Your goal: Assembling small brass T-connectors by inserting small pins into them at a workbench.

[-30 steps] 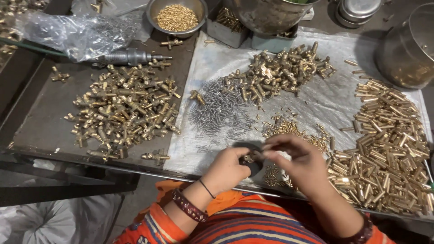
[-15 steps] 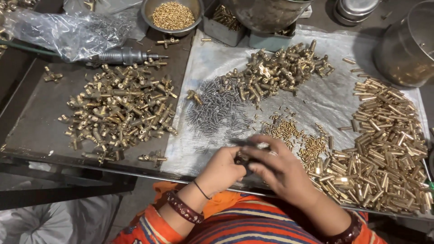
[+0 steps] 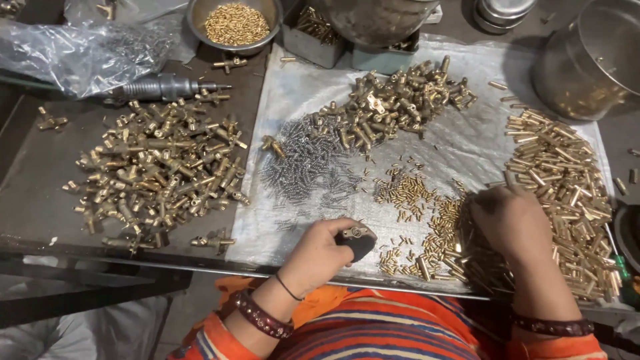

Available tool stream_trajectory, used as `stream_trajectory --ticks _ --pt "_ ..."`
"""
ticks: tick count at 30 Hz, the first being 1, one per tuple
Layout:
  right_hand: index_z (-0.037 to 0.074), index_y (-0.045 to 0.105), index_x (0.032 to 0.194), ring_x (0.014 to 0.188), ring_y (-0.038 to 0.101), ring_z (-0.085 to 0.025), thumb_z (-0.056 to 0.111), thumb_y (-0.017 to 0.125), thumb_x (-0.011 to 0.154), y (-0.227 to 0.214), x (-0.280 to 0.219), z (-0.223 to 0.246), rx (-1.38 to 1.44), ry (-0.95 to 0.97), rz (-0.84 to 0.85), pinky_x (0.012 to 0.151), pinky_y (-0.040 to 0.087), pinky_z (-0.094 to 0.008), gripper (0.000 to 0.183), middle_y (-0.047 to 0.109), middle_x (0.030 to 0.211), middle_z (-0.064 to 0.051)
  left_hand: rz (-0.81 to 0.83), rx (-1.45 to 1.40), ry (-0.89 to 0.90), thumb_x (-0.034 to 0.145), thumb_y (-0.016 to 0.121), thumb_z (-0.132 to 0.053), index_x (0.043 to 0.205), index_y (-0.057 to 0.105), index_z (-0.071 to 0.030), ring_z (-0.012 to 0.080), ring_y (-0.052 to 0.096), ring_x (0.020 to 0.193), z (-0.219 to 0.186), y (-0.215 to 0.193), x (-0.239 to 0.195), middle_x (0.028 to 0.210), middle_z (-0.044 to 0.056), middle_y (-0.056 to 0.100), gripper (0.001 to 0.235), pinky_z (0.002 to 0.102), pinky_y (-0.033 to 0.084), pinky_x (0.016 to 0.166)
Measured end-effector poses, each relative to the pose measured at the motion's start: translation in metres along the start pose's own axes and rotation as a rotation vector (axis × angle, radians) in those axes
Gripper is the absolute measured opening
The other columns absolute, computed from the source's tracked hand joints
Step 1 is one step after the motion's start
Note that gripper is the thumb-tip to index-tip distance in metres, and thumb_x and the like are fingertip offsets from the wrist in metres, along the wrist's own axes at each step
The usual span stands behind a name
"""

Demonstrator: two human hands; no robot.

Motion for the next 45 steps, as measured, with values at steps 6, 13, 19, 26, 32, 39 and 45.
stream_trajectory --ticks 6,13,19,26,32,39,45 --pt "0.009 0.075 0.106 0.095 0.075 -0.022 0.017 0.076 0.088 -0.073 0.041 0.096 0.559 0.115 0.132 0.077 0.061 -0.036 0.019 0.076 0.109 -0.009 0.008 -0.184 -0.067 0.083 0.061 0.008 0.11 0.074 0.002 0.0053 0.058 0.064 0.017 0.003 0.003 0.082 0.002 0.069 0.031 0.024 0.049 0.057" --pt "0.005 0.079 0.105 0.101 0.071 -0.018 0.007 0.078 0.085 -0.029 0.016 0.177 1.144 -0.243 0.451 0.086 0.058 -0.033 0.02 0.073 0.112 -0.008 -0.049 -0.159 -0.115 0.085 0.063 0.002 0.116 0.073 0.001 0.007 0.059 0.056 0.005 -0.004 -0.001 0.078 0.002 0.069 0.033 0.024 0.05 0.052" --pt "-0.002 0.078 0.11 0.09 0.074 -0.018 0.007 0.075 0.084 0.014 0.001 0.157 1.392 0.3 0.572 0.087 0.059 -0.033 0.027 0.081 0.099 -0.01 0.049 -0.031 -0.072 0.085 0.064 0.0 0.115 0.076 -0.003 0.0056 0.06 0.063 -0.001 0.002 -0.003 0.079 0.0 0.068 0.032 0.023 0.049 0.058" --pt "0.001 0.081 0.107 0.091 0.075 -0.018 0.008 0.075 0.085 -0.011 -0.001 0.169 1.189 0.151 0.604 0.086 0.059 -0.032 0.023 0.081 0.098 -0.011 0.121 -0.073 0.091 0.088 0.07 -0.003 0.11 0.074 -0.002 0.0038 0.064 0.087 0.008 0.01 0.001 0.096 0.0 0.072 0.022 0.022 0.054 0.079" --pt "0.004 0.08 0.104 0.104 0.074 -0.018 0.008 0.079 0.079 -0.031 -0.004 0.173 1.012 -0.317 0.405 0.093 0.057 -0.035 0.025 0.079 0.109 -0.009 0.13 -0.28 -0.083 0.098 0.066 -0.015 0.101 0.075 0.001 0.004 0.056 0.064 0.013 0.005 -0.001 0.081 0.002 0.069 0.019 0.019 0.044 0.057" --pt "0.013 0.079 0.099 0.088 0.078 -0.019 0.014 0.079 0.08 -0.002 -0.013 0.143 0.631 -0.009 0.487 0.078 0.063 -0.033 0.019 0.078 0.1 -0.004 -0.088 -0.348 -0.19 0.096 0.06 -0.017 0.093 0.075 -0.002 0.0047 0.053 0.053 -0.002 -0.014 -0.003 0.071 0.002 0.067 0.022 0.019 0.036 0.043" --pt "0.015 0.079 0.093 0.088 0.067 -0.027 0.014 0.074 0.074 -0.031 -0.02 0.186 0.383 -0.532 0.286 0.072 0.057 -0.038 0.02 0.074 0.094 -0.003 -0.068 -0.475 -0.234 0.099 0.05 -0.029 0.082 0.071 0.0 0.0087 0.051 0.043 0.004 -0.016 -0.001 0.062 0.005 0.064 0.04 0.022 0.029 0.035"
Point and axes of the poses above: each hand's wrist, its own x-axis towards the middle knuckle, its own y-axis out of the palm, z = x × y, the point moved 6 cm from there along x, towards the middle knuckle
